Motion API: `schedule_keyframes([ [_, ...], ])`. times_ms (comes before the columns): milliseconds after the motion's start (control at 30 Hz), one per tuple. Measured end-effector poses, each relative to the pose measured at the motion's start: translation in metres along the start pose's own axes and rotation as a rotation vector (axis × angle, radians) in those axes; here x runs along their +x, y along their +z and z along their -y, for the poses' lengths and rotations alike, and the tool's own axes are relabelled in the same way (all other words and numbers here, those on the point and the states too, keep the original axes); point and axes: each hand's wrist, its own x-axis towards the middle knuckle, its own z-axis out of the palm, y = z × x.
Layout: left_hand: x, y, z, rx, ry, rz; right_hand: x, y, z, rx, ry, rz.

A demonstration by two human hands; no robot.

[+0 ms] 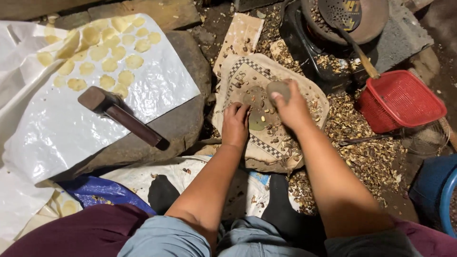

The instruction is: Crushing food items with a wooden mallet on a stone and stirring a pan with a slotted spoon

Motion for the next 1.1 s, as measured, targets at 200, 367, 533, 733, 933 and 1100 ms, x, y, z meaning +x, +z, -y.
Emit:
schedule_keyframes([
  [200, 0.0, 0.002, 0.001, -0.012, 0.034, -0.005, 0.0, -0.007, -0.008, -0.29, -0.098, 0.014],
  [367, 0.001, 0.004, 0.002, -0.031, 0.025, -0.055, 0.0, 0.023, -0.015, -0.481, -0.302, 0.077],
  [533, 0.0, 0.001, -0.001, -0.037, 0.01, -0.063, 0.037, 0.016, -0.018, -0.364, -0.189, 0.112],
  [733, -0.001, -0.001, -0.004, -0.067, -0.027, -0.063, 0.063, 0.017, -0.012, -0.524, -0.12, 0.27],
  [933, 0.009, 0.004, -0.005, -0.099, -0.102, -0.045, 0.026, 0.016, -0.009, -0.634, -0.16, 0.236],
  [1100, 0.015, 0.02, -0.006, 0.019, -0.116, 0.041, 0.006, 0.002, -0.015, -0.575, 0.024, 0.258],
])
